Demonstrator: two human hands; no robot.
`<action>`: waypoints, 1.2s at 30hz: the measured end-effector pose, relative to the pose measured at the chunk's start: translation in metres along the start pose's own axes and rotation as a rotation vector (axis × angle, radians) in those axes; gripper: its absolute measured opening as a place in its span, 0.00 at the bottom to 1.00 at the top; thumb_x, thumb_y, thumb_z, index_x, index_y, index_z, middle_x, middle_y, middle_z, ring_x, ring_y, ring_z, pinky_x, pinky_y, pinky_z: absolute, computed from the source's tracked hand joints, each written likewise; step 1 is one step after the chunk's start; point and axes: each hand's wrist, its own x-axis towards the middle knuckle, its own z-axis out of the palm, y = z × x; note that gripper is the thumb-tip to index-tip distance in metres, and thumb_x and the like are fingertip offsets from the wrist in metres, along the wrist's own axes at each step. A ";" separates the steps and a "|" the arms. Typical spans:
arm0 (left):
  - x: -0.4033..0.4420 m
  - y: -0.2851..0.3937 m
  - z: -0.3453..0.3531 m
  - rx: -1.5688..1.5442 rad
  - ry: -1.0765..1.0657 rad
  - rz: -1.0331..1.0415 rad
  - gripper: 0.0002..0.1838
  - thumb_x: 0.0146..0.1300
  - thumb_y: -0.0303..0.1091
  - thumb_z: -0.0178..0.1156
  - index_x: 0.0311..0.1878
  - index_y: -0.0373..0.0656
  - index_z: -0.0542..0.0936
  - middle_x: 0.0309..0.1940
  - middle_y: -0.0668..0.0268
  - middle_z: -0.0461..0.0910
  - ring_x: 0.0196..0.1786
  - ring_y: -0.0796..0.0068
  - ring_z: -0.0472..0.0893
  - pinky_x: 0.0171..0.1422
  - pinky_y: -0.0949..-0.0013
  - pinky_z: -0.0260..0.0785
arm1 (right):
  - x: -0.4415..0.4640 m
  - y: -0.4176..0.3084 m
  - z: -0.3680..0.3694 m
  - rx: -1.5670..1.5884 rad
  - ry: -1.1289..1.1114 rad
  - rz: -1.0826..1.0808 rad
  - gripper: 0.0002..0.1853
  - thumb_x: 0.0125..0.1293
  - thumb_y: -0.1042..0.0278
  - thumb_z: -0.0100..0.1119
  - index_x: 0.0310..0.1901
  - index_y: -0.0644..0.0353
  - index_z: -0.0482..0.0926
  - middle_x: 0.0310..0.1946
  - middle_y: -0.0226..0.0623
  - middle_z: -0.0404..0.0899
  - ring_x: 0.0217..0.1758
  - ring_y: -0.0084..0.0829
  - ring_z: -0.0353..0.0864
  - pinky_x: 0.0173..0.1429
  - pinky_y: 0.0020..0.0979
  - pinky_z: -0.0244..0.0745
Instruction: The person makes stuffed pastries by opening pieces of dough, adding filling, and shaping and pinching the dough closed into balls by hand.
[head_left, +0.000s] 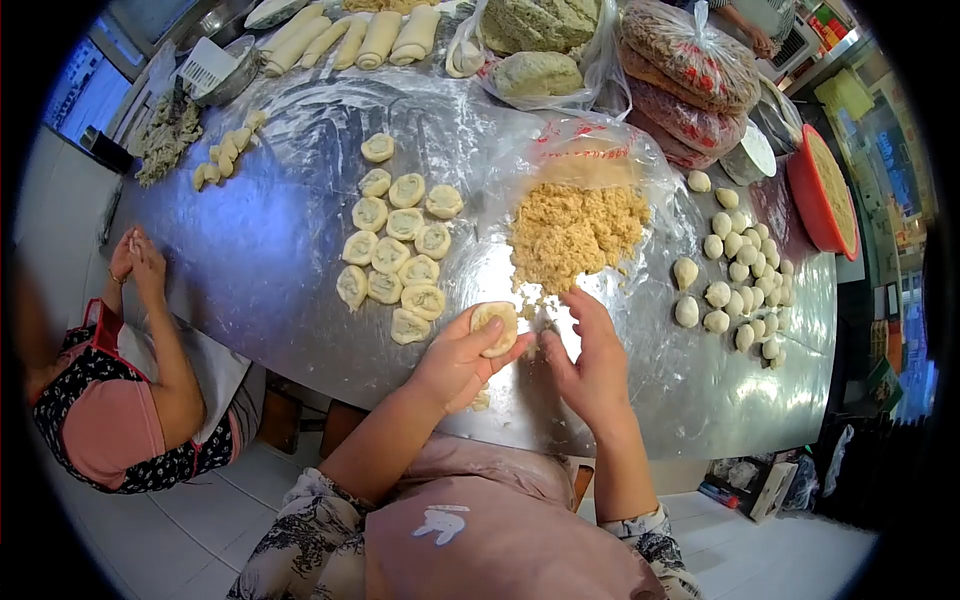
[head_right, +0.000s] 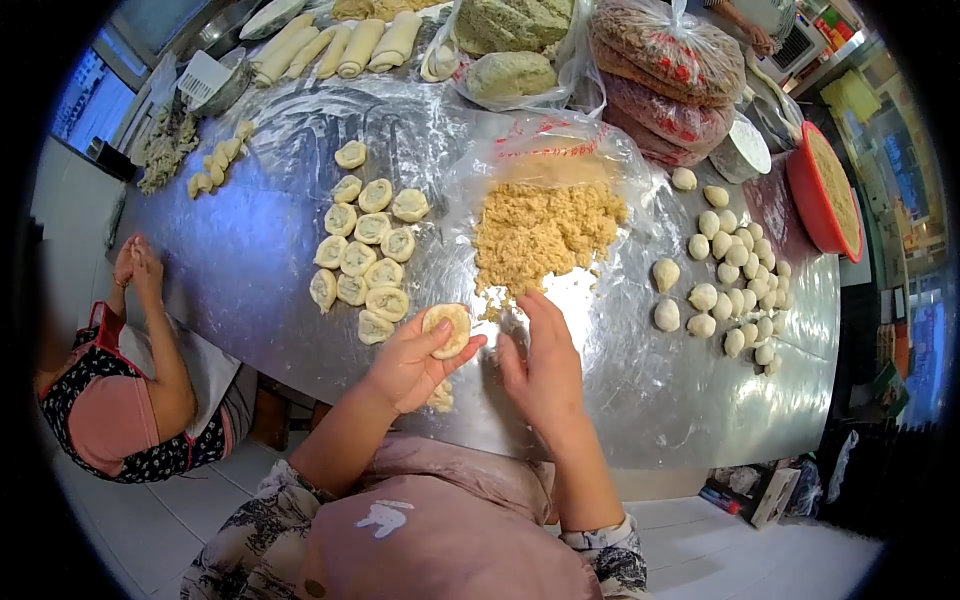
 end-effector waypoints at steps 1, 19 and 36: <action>-0.001 0.002 0.000 -0.018 -0.012 -0.010 0.18 0.72 0.32 0.47 0.61 0.36 0.64 0.53 0.58 0.72 0.59 0.60 0.73 0.63 0.63 0.69 | -0.002 -0.001 0.000 0.018 -0.035 -0.061 0.31 0.57 0.66 0.64 0.61 0.64 0.65 0.61 0.53 0.66 0.62 0.49 0.69 0.63 0.40 0.66; -0.011 -0.026 0.016 -0.172 -0.187 -0.147 0.21 0.74 0.34 0.39 0.67 0.41 0.57 0.61 0.63 0.64 0.64 0.74 0.66 0.68 0.67 0.61 | -0.017 -0.005 0.050 0.299 0.274 -0.254 0.18 0.72 0.54 0.41 0.43 0.61 0.75 0.52 0.43 0.78 0.69 0.57 0.60 0.68 0.52 0.50; -0.007 -0.037 0.026 0.870 0.010 0.513 0.17 0.68 0.29 0.48 0.59 0.37 0.70 0.57 0.56 0.72 0.59 0.67 0.73 0.61 0.67 0.65 | -0.009 -0.033 0.034 1.047 0.254 0.401 0.28 0.76 0.50 0.30 0.65 0.65 0.59 0.65 0.44 0.64 0.68 0.31 0.63 0.70 0.33 0.57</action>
